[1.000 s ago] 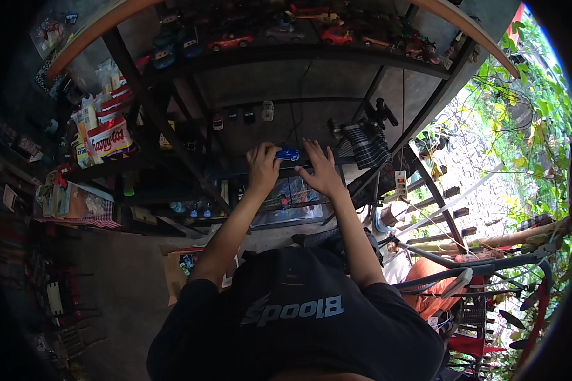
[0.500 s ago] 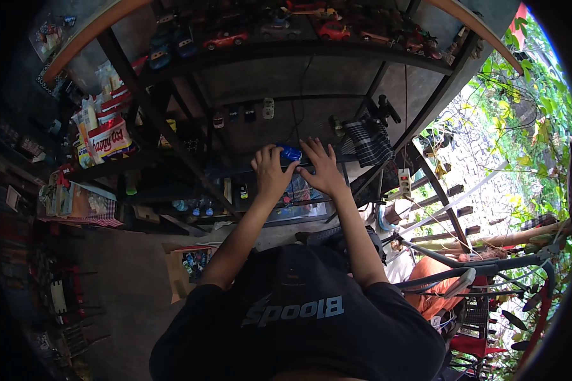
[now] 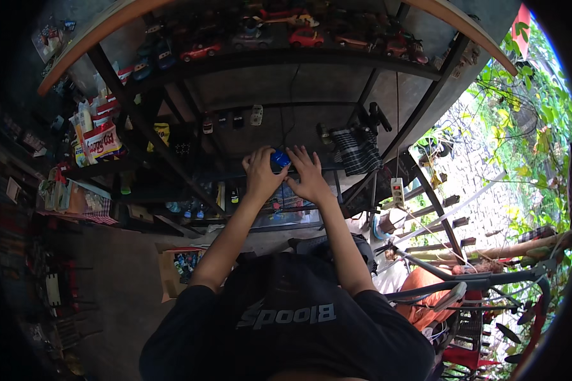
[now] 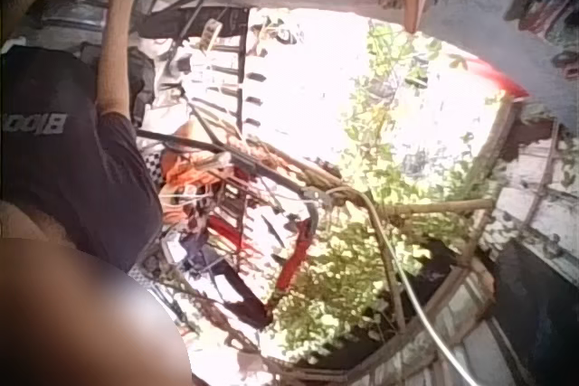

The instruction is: Assembling a toy car by attaching the body to the chassis and inspecting the parts.

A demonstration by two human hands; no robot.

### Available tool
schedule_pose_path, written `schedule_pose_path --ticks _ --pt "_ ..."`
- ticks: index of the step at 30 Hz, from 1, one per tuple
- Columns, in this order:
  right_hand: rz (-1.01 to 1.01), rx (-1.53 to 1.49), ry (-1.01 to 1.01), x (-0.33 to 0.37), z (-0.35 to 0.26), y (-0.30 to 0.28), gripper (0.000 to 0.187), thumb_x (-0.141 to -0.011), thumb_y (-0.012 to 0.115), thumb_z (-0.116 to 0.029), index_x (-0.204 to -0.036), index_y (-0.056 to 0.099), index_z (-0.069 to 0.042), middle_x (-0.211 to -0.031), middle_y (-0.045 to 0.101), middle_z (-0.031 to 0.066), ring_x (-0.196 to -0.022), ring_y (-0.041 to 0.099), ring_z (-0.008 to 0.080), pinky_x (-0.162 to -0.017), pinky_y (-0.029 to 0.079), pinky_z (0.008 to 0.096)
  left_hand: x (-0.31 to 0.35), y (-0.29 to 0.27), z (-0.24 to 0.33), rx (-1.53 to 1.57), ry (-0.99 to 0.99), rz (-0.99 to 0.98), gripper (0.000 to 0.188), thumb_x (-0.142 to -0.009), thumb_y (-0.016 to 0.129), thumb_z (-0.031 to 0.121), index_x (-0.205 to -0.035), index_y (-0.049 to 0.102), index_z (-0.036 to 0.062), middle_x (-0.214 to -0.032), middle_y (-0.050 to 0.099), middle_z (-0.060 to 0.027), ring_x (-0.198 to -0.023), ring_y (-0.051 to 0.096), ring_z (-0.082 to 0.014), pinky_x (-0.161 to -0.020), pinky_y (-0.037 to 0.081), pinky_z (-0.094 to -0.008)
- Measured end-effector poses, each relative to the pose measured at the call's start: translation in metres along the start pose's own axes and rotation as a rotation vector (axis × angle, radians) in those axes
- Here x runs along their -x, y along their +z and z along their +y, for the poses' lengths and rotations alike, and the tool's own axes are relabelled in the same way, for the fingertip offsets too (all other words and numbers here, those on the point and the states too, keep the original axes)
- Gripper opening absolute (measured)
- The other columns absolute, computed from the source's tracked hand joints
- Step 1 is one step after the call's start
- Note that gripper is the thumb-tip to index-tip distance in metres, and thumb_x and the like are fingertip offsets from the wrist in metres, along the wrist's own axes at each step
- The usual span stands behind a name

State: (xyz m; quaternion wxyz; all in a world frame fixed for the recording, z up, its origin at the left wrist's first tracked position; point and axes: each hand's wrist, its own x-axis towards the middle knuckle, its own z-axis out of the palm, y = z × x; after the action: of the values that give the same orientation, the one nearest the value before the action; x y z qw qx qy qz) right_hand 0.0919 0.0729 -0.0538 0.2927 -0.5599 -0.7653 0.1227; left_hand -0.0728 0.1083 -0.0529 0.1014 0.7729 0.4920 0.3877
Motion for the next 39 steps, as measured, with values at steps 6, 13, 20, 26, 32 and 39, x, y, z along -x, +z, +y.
schedule_pose_path --ticks 6,13,20,26,32,39 --pt "-0.009 -0.091 -0.009 0.003 0.005 0.000 0.082 -0.077 0.064 -0.025 -0.149 0.032 -0.007 -0.152 0.034 0.0202 -0.146 0.023 0.0366 -0.118 0.008 0.0539 -0.004 -0.003 -0.005 0.210 0.035 -0.189 0.053 -0.074 0.073 0.007 -0.123 0.054 0.0032 -0.138 0.049 -0.0195 -0.131 0.045 -0.0358 -0.111 0.033 -0.0478" --pt "0.010 0.012 0.002 -0.002 0.005 0.010 0.080 -0.079 0.064 -0.022 -0.150 0.030 -0.006 -0.152 0.034 0.0202 -0.145 0.024 0.0374 -0.117 0.011 0.0559 -0.011 -0.006 -0.011 0.054 0.161 -0.266 0.048 -0.081 0.061 -0.003 -0.127 0.053 0.0059 -0.144 0.046 -0.0132 -0.136 0.043 -0.0321 -0.115 0.023 -0.0564" --pt "-0.073 0.212 -0.027 -0.005 -0.007 0.008 0.077 -0.080 0.059 -0.018 -0.151 0.030 -0.011 -0.148 0.032 0.0303 -0.141 0.024 0.0480 -0.113 0.014 0.0656 -0.010 -0.009 -0.029 -0.037 0.000 -0.084 0.044 -0.086 0.060 0.008 -0.130 0.052 0.0057 -0.141 0.049 -0.0138 -0.134 0.043 -0.0320 -0.110 0.024 -0.0631" --pt "-0.112 0.244 -0.014 -0.011 -0.012 0.008 0.076 -0.083 0.059 -0.024 -0.151 0.029 -0.012 -0.149 0.029 0.0310 -0.141 0.023 0.0499 -0.112 0.013 0.0665 -0.030 -0.012 -0.056 -0.130 0.005 -0.014 0.051 -0.085 0.062 0.013 -0.135 0.051 0.0085 -0.144 0.046 -0.0130 -0.140 0.033 -0.0358 -0.114 0.016 -0.0591" --pt "-0.070 0.179 0.027 -0.029 -0.010 0.017 0.066 -0.091 0.053 -0.032 -0.149 0.031 -0.010 -0.149 0.033 0.0270 -0.142 0.024 0.0464 -0.113 0.014 0.0654 -0.052 -0.005 -0.074 -0.347 0.102 -0.132 0.057 -0.088 0.058 0.024 -0.142 0.046 0.0098 -0.156 0.028 -0.0135 -0.146 0.014 -0.0423 -0.113 0.011 -0.0663" --pt "0.053 0.151 0.027 -0.040 -0.007 0.027 0.059 -0.090 0.053 -0.027 -0.143 0.038 -0.006 -0.145 0.041 0.0229 -0.139 0.033 0.0406 -0.112 0.020 0.0629 -0.055 0.009 -0.093 -0.330 0.151 -0.190 0.057 -0.089 0.053 0.025 -0.143 0.043 0.0075 -0.158 0.025 -0.0130 -0.147 0.016 -0.0385 -0.111 0.005 -0.0713"
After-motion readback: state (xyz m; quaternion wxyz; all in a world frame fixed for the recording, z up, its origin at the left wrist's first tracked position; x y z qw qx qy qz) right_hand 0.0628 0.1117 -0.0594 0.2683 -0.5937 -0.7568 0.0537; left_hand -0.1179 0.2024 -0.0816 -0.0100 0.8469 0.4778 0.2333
